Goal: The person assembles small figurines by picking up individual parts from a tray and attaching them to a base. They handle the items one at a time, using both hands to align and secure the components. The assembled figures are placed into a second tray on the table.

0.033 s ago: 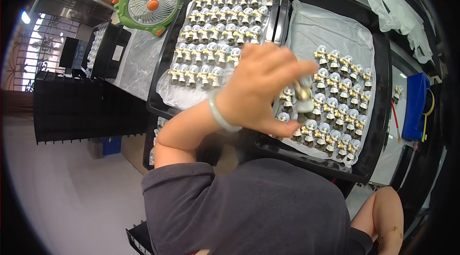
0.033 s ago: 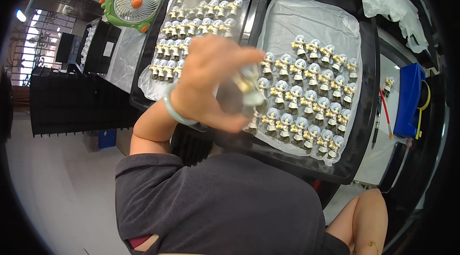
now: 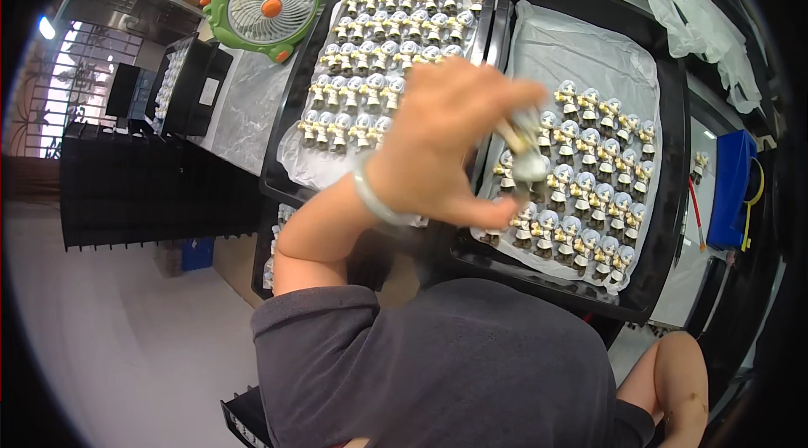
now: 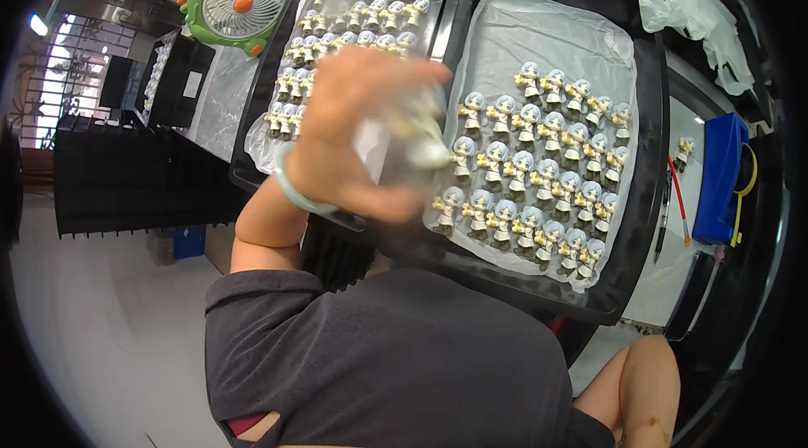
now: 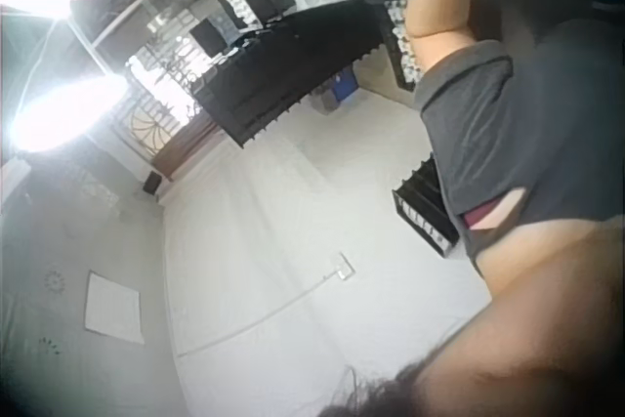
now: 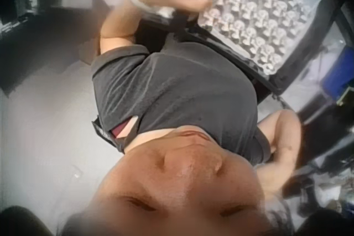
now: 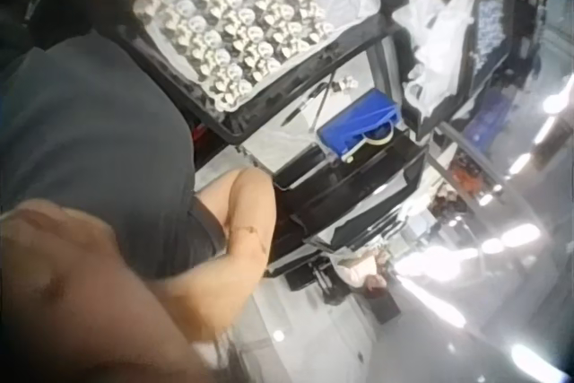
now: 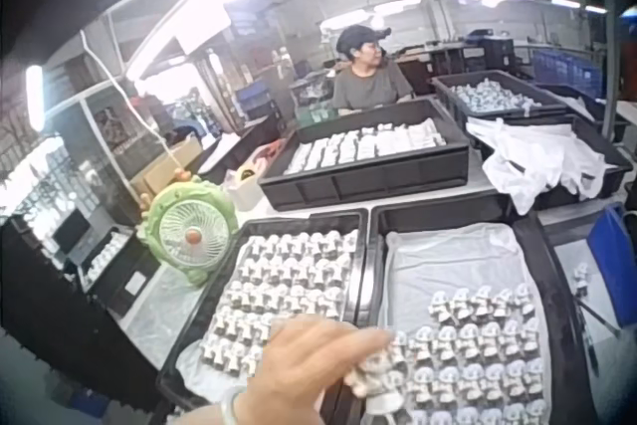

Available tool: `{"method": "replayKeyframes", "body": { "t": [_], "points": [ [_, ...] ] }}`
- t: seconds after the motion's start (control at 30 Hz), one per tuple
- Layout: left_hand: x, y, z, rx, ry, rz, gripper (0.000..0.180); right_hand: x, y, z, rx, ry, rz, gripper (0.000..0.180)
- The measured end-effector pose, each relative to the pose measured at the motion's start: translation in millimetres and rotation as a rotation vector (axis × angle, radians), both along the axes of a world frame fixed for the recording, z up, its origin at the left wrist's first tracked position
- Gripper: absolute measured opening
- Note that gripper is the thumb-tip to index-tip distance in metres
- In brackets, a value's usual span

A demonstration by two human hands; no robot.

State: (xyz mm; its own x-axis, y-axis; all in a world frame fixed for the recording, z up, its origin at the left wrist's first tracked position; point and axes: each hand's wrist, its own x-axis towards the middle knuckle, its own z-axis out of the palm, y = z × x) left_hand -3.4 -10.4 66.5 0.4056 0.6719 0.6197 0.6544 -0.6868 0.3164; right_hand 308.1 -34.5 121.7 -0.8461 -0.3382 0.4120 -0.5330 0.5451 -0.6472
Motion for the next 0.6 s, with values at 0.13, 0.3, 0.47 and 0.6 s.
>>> {"method": "replayKeyframes", "body": {
  "t": [0.13, 0.3, 0.47, 0.6],
  "points": [
    [-62, -12, 8, -0.085, -0.234, 0.232, 0.064, 14, 17, -18, -0.071, -0.032, 0.034, 0.028],
    [-99, -32, -44, -0.43, 0.318, 0.419, 0.063, 31, 10, -102, -0.651, -0.135, -0.629, 0.04],
    [-107, -42, -76, -0.518, 0.483, 0.321, 0.059, 33, 2, -129, -0.646, -0.191, -0.911, 0.049],
    [-107, -42, -79, -0.507, 0.517, 0.349, 0.054, 37, 3, -128, -0.684, -0.178, -0.97, 0.05]
  ]
}}
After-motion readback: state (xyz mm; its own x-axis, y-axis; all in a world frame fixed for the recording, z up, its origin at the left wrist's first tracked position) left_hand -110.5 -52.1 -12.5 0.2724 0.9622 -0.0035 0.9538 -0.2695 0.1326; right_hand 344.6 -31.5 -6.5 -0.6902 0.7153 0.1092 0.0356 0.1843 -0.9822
